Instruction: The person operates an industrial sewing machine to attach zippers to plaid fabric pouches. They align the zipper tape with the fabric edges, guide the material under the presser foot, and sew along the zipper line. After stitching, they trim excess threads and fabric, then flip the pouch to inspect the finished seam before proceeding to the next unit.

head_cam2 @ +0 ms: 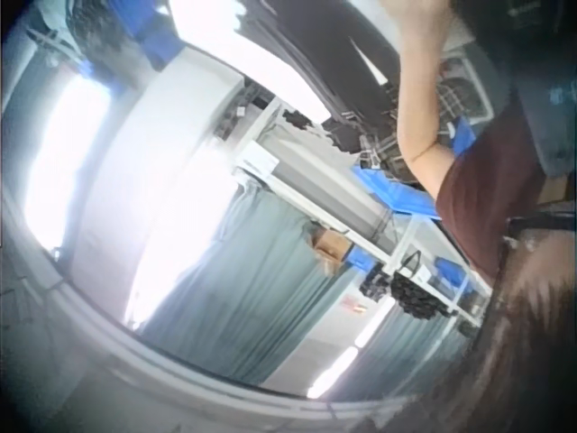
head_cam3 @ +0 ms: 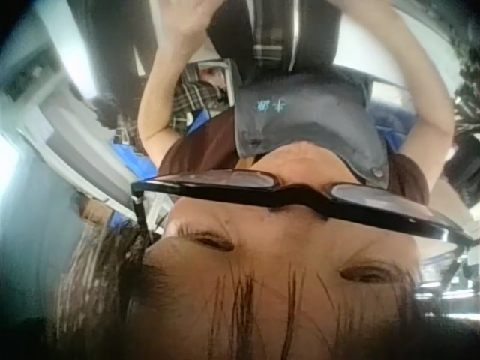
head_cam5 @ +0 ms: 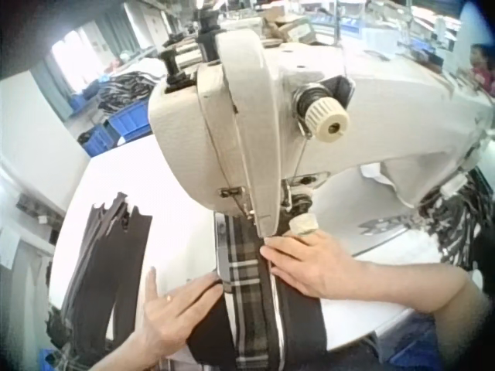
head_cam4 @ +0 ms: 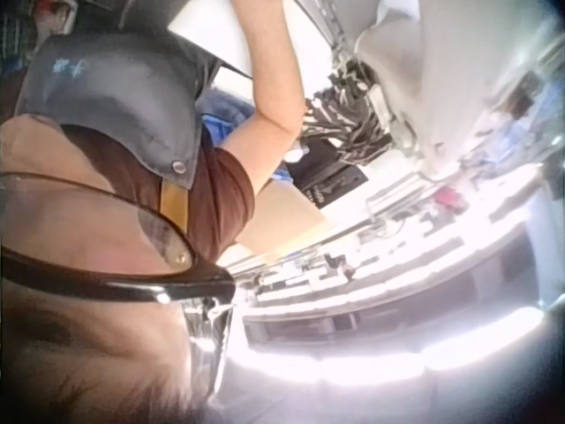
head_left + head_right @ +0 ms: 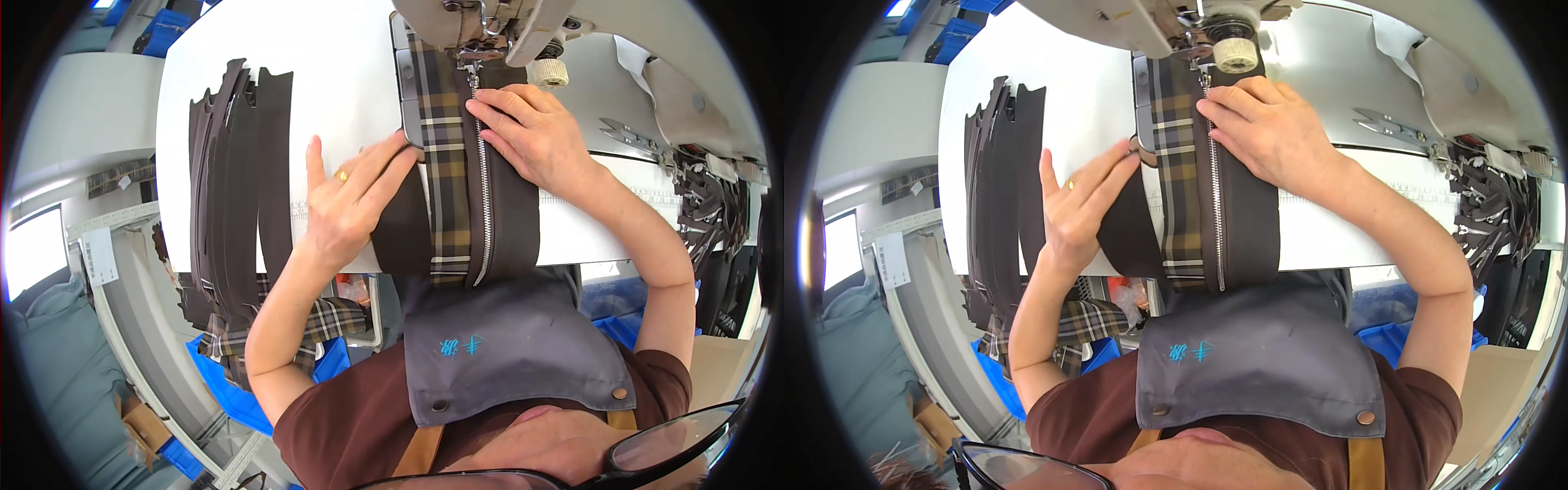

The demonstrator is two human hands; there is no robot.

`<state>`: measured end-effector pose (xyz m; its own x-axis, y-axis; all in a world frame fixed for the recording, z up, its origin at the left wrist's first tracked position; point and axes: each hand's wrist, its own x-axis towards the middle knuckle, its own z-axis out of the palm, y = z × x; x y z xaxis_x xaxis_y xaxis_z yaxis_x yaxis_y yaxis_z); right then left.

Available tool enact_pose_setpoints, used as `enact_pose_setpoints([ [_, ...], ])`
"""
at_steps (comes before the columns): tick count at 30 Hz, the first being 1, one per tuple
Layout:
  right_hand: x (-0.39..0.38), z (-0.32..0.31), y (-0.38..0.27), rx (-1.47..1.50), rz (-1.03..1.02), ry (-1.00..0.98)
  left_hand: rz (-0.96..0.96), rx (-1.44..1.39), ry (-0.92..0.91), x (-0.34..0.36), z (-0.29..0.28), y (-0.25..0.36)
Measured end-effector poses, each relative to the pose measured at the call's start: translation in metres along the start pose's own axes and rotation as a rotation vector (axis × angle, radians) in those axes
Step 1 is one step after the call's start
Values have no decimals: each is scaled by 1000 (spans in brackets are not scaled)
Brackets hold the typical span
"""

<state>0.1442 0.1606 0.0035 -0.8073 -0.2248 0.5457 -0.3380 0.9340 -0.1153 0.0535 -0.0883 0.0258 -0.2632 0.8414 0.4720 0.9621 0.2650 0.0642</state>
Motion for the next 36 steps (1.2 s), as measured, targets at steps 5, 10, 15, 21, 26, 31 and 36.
enact_pose_setpoints([
  [5, 1, 1, -2, 7, 13, -5, 57, -28, 73, 52, 30, -5],
  [10, 3, -1, -4, 2, 22, -26, 138, -93, -45, 63, 47, -25],
  [15, 1, 0, -3, -3, 41, -29, 196, -67, -114, 64, 43, -21],
  [21, 1, 0, -4, 12, 40, -27, 68, -263, -53, 66, 53, -22],
  [26, 0, 1, -3, 16, 41, -31, 82, -278, -70, 71, 52, -26],
  [31, 0, -1, -4, 15, 40, -27, 102, -235, -84, 74, 48, -26],
  [36, 2, -4, -5, 13, 43, -36, 122, -243, -57, 74, 51, -30],
])
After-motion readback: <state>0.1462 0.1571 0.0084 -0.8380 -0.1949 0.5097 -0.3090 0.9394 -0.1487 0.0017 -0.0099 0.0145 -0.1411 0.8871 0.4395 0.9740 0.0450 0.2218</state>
